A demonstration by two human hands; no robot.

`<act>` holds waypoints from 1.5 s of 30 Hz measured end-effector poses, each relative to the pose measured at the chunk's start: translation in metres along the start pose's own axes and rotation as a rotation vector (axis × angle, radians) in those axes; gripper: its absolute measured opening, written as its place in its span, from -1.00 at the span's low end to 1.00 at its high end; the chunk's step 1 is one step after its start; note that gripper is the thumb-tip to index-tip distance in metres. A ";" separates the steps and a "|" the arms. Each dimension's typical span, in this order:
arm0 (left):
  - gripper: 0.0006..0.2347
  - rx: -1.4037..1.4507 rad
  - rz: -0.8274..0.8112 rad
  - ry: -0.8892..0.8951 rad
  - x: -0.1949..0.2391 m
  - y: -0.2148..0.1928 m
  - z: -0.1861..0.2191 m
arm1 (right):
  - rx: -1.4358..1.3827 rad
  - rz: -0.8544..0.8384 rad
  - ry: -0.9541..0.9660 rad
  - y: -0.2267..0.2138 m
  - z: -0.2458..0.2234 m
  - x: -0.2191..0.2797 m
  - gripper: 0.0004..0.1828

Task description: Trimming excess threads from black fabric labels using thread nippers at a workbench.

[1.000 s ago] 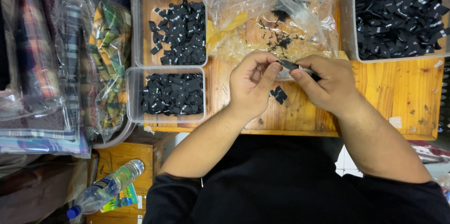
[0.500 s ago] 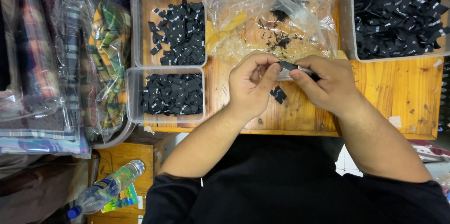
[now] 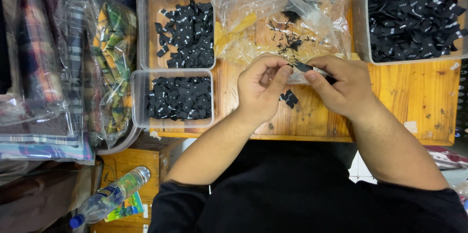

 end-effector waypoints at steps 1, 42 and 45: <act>-0.97 0.000 0.000 0.000 0.000 0.000 0.000 | 0.000 0.000 0.000 0.000 -0.001 -0.001 -0.86; -0.91 0.043 0.083 -0.206 0.007 0.003 0.002 | 0.032 -0.007 0.029 0.001 0.002 0.003 -0.83; -0.84 0.166 0.118 -0.481 0.008 0.000 -0.020 | 0.028 0.013 0.026 0.000 0.012 0.007 -0.86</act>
Point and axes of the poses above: each hand's wrist, its own x-axis away from the middle knuckle, its own y-axis out of the palm, z = x × y, the point moved 8 cm from there along -x, towards the middle knuckle, and after that the axes turned 2 degrees about -z, right-handed, at the moved point
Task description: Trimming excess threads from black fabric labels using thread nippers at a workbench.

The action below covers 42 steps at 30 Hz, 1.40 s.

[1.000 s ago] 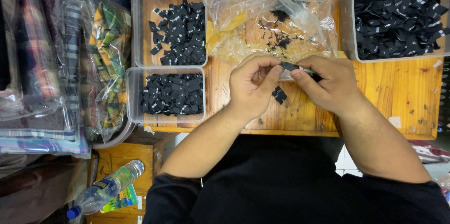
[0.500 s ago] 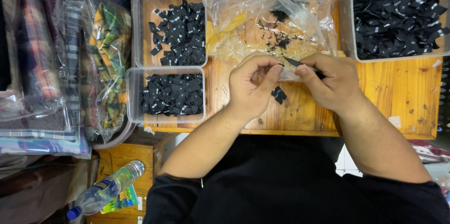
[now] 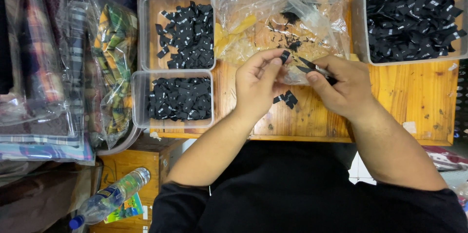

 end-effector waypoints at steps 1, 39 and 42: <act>-0.84 0.000 -0.001 0.000 -0.001 -0.003 -0.005 | 0.000 0.001 0.000 -0.001 0.000 0.001 -0.86; -0.82 -1.407 0.109 0.429 -0.001 -0.104 0.130 | -0.033 0.124 -0.164 -0.002 -0.019 0.013 -0.70; -0.80 -1.375 0.159 0.306 -0.004 -0.109 0.127 | -0.052 0.150 -0.221 -0.002 -0.023 0.012 -0.64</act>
Point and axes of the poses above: each hand's wrist, its own x-axis away from the middle knuckle, its own y-axis out of the palm, z = x × y, the point moved 8 cm from there along -x, towards the middle knuckle, and after that the axes turned 2 degrees about -z, right-handed, at the moved point
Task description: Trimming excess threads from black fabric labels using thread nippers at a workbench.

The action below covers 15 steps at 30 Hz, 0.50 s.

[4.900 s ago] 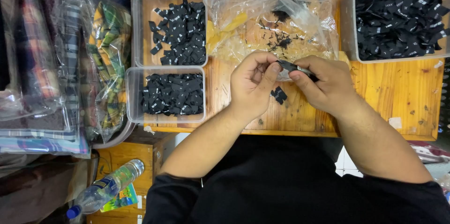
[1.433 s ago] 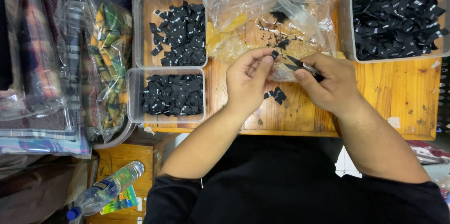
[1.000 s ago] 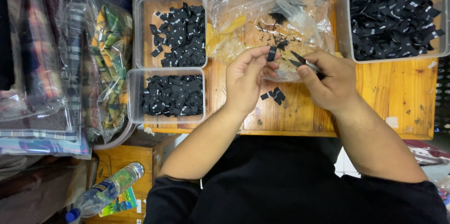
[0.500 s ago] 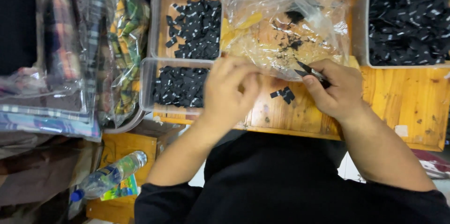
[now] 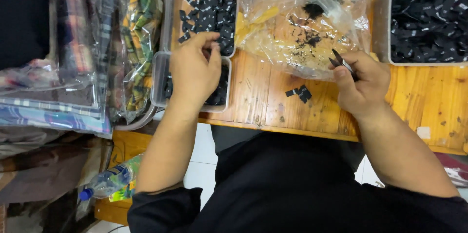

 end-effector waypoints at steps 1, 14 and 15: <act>-0.80 -0.002 0.006 -0.006 0.000 -0.003 0.001 | -0.005 -0.005 -0.005 0.001 0.000 -0.001 -0.64; -0.86 0.272 -0.064 -0.085 -0.003 -0.009 0.010 | -0.025 -0.029 0.022 0.004 0.003 0.003 -0.69; -0.88 0.284 -0.070 -0.037 -0.004 -0.011 0.016 | -0.028 -0.052 0.030 0.006 0.003 0.001 -0.65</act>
Point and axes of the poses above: each hand's wrist, its own x-axis away from the middle knuckle, its own y-axis out of the palm, z = x × y, the point moved 8 cm from there along -x, towards the middle knuckle, and after that the axes turned 2 degrees about -z, right-handed, at the moved point
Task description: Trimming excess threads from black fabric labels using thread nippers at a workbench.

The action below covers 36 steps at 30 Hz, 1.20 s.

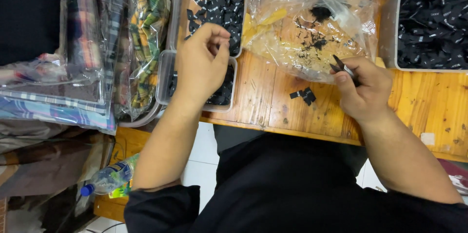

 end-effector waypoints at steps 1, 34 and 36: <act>-0.88 0.000 0.002 0.000 -0.006 0.000 0.002 | 0.000 0.000 -0.002 0.001 0.001 0.001 -0.65; -0.75 -0.306 0.019 0.457 -0.068 0.083 0.114 | 0.137 -0.072 0.114 -0.007 0.003 -0.005 -0.56; -0.79 -0.178 -0.089 0.423 -0.031 0.070 0.137 | 0.099 0.066 0.083 -0.024 0.006 -0.001 -0.93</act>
Point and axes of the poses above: each hand's wrist, its own x-axis away from the middle knuckle, its own y-axis out of the palm, z = x × y, the point moved 8 cm from there along -x, towards the middle knuckle, and after that the axes turned 2 degrees about -z, right-handed, at the moved point
